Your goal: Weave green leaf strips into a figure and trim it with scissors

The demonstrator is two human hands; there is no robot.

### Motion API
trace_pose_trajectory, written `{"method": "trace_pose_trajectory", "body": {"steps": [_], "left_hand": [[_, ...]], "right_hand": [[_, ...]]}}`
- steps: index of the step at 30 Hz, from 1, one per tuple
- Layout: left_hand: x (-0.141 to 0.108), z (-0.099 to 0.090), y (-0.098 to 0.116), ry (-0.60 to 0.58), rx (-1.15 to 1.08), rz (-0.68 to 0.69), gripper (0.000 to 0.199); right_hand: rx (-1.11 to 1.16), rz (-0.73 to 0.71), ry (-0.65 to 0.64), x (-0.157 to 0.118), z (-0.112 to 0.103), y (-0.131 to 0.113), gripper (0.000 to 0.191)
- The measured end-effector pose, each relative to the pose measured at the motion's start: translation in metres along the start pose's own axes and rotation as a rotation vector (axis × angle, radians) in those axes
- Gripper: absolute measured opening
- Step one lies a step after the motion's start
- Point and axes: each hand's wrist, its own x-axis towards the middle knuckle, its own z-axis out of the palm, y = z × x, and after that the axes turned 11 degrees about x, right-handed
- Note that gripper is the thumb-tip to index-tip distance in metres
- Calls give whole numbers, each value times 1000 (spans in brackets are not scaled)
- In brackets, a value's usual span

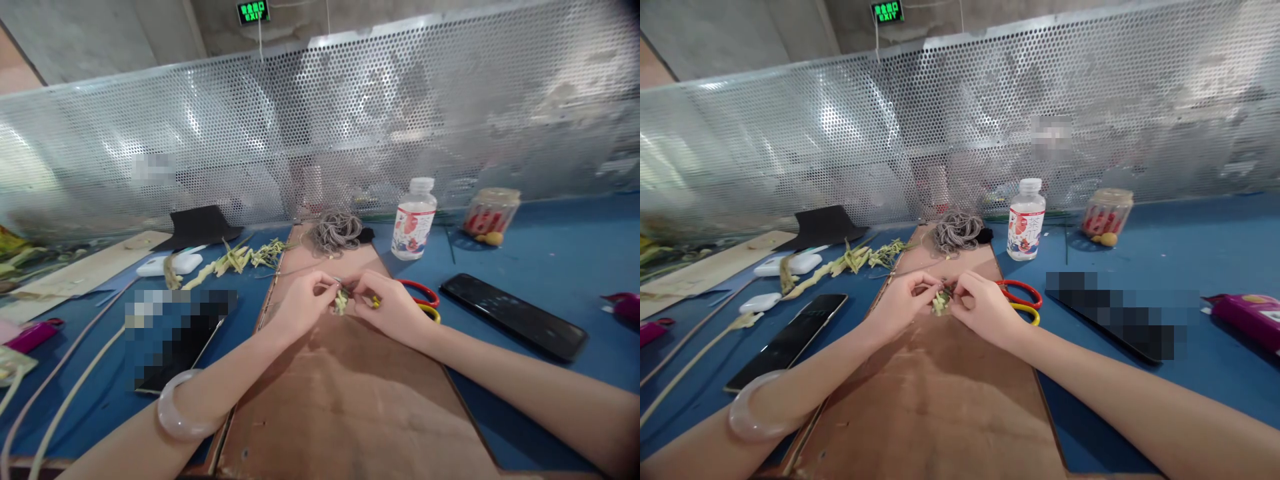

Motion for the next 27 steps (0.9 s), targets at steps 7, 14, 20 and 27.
{"method": "trace_pose_trajectory", "body": {"steps": [7,14,20,27], "left_hand": [[-2,-1,1,23,5,30,20],[-4,-4,8,20,-93,-2,19],[-4,-5,10,33,-94,-5,17],[-4,-3,6,40,-200,-81,22]], "right_hand": [[-10,25,8,-1,0,2,11],[-53,25,3,-1,0,-1,12],[-46,26,-13,-3,1,-6,13],[-57,-24,5,-4,3,-10,15]]}}
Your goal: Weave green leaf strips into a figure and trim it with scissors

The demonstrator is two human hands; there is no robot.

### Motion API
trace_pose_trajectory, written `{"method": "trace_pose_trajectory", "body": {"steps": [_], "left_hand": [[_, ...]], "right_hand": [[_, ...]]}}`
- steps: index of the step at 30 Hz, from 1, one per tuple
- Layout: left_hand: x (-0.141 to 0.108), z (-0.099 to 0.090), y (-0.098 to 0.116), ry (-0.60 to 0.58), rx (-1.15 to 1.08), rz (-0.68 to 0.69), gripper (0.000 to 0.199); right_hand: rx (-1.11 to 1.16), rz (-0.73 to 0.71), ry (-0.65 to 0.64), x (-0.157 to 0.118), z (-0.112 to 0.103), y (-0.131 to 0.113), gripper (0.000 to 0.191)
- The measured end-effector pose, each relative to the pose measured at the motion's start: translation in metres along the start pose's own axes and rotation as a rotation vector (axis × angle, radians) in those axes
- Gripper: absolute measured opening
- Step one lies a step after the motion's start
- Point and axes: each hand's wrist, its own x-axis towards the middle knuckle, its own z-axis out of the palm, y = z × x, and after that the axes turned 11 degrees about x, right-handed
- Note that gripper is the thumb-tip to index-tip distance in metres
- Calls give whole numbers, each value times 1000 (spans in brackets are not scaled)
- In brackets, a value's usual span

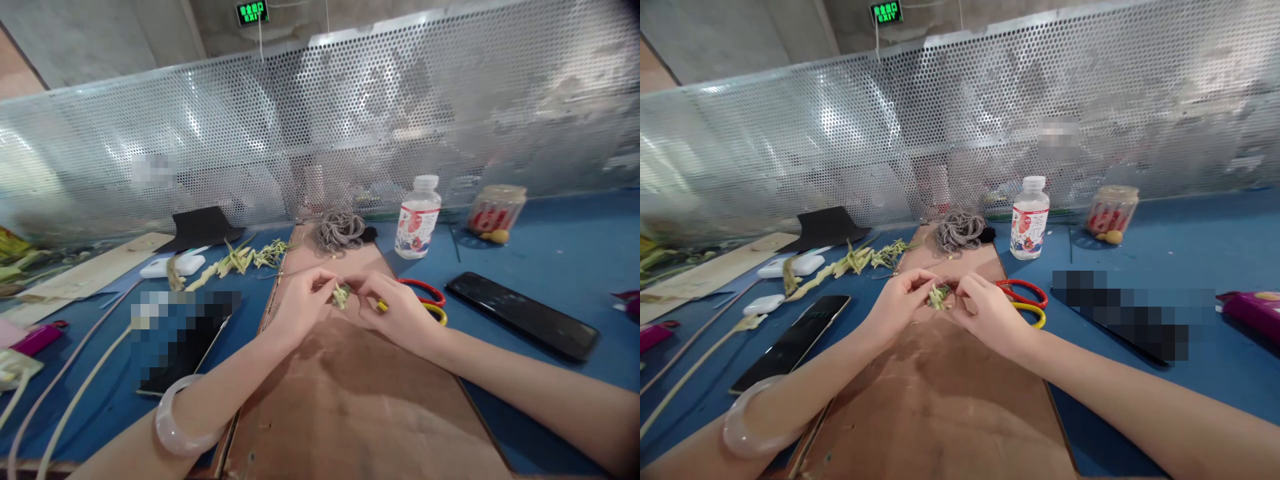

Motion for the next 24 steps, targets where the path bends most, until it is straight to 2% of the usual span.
{"method": "trace_pose_trajectory", "body": {"steps": [6,16,24], "left_hand": [[-1,0,0,-1,-39,-11,23],[-3,1,0,12,60,-4,21],[-6,3,1,75,49,-34,20]], "right_hand": [[-24,-59,-33,-1,2,-1,19],[8,72,33,1,-2,-3,18],[61,-34,100,1,-3,-4,17]]}}
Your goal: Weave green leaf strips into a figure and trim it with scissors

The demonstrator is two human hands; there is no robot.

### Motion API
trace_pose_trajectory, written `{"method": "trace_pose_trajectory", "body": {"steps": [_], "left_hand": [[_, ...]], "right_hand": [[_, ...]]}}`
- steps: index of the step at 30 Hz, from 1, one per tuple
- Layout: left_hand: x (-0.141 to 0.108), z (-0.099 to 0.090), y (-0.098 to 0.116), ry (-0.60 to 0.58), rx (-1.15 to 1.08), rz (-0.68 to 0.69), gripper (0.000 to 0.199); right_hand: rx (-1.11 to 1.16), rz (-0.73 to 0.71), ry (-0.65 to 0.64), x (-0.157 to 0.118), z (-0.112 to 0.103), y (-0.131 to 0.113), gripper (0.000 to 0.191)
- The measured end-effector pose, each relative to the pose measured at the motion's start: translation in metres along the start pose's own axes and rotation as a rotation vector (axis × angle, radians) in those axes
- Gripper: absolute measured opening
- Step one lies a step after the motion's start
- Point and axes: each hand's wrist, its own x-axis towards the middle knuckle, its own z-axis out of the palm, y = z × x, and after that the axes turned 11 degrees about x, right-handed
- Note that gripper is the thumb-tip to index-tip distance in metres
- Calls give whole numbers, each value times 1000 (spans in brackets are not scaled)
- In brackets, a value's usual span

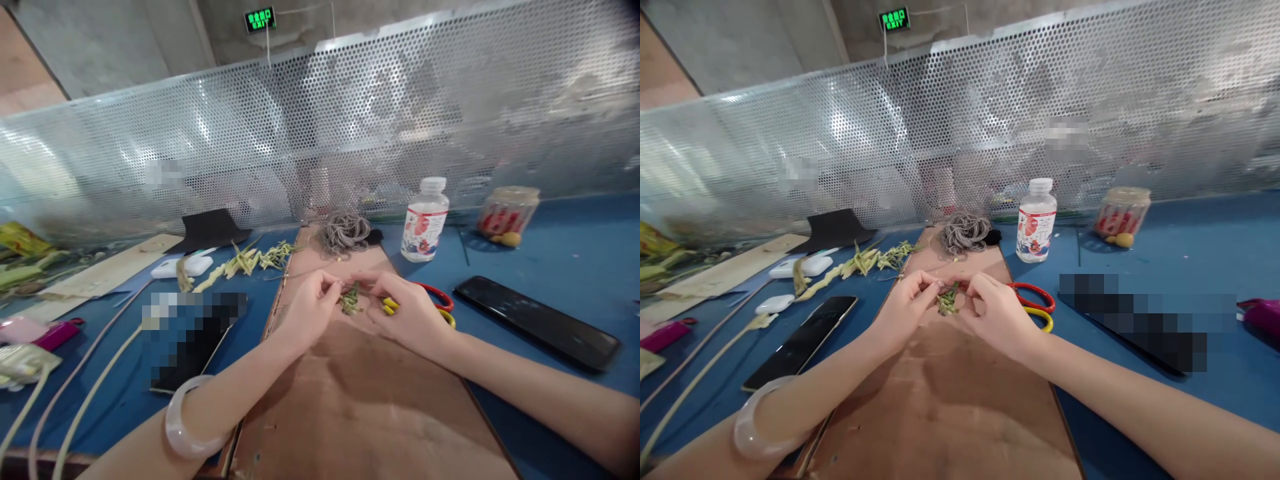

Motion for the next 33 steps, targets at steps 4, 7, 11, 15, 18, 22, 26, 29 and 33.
{"method": "trace_pose_trajectory", "body": {"steps": [4,7,11,15,18,22,26,29,33], "left_hand": [[-1,5,2,-9,-198,-52,16],[-2,8,6,-18,-402,-106,12],[-4,10,14,-21,-585,-105,12],[-5,8,16,-18,-560,-54,10],[-2,6,11,-17,-417,-18,12],[1,3,2,11,-177,23,15],[3,1,1,-5,-58,43,17],[1,0,6,-18,-6,40,16],[-2,-1,15,-67,-87,85,13]], "right_hand": [[-11,-73,27,1,0,-2,20],[-18,-128,36,2,-1,-5,19],[-47,-215,32,3,-2,-9,19],[-11,-212,61,3,-3,-7,19],[53,-99,96,2,-2,-4,16],[211,186,112,1,1,-1,11],[386,422,121,1,4,0,7],[474,515,179,2,5,1,7],[704,576,219,3,8,0,9]]}}
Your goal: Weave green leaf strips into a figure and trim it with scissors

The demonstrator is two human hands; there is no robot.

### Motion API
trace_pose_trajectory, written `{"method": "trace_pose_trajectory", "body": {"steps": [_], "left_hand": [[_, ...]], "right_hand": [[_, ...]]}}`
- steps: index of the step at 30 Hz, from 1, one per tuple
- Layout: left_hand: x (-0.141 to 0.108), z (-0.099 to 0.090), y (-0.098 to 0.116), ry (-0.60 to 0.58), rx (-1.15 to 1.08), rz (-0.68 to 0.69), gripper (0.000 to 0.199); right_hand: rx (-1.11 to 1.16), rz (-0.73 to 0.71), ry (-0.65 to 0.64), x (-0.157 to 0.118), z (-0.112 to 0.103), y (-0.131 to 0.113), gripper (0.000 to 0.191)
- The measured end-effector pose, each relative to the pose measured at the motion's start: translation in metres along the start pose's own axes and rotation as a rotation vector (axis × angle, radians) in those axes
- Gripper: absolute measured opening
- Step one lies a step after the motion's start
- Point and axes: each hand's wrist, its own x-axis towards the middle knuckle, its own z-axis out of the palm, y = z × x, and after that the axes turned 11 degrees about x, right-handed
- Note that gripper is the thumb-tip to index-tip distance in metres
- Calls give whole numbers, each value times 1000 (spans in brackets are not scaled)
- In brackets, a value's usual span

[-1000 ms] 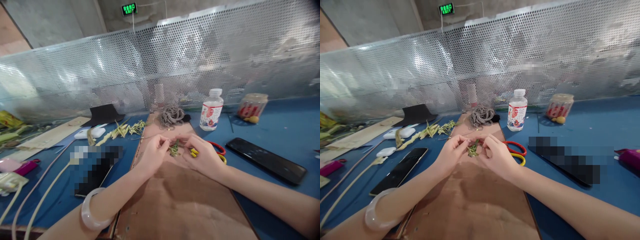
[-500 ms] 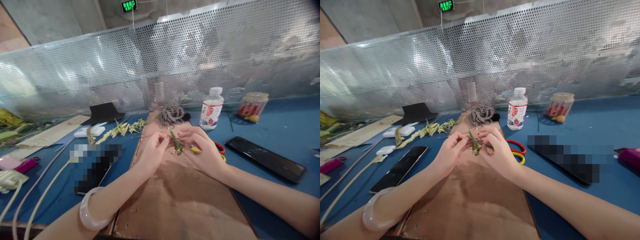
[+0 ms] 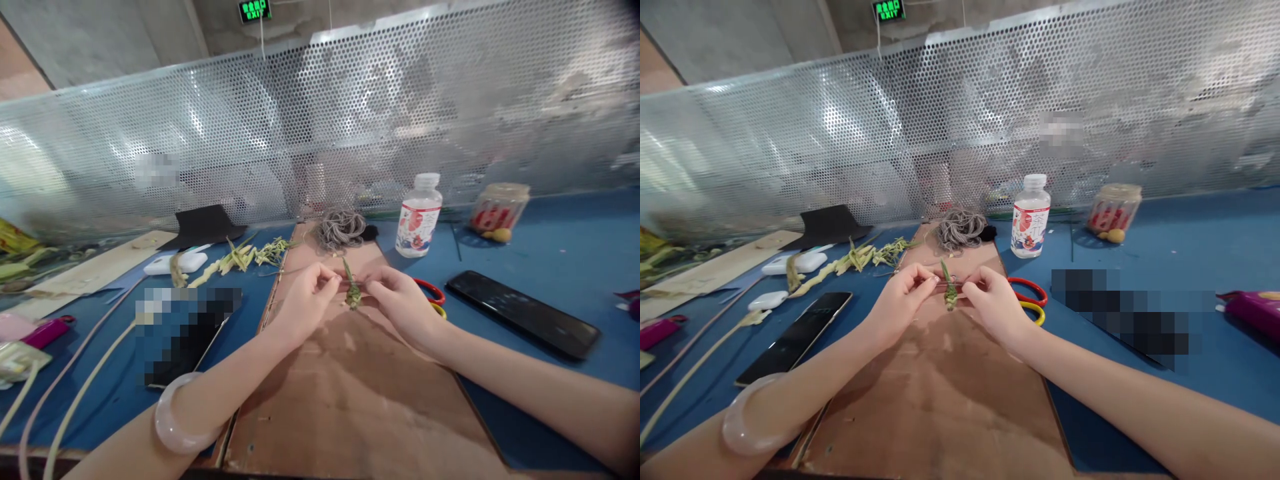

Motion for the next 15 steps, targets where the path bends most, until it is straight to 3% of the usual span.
{"method": "trace_pose_trajectory", "body": {"steps": [4,15], "left_hand": [[-4,2,4,-82,-35,131,10],[-7,2,7,-94,93,285,9]], "right_hand": [[69,15,13,-1,1,-2,7],[-20,-94,15,-6,3,-3,3]]}}
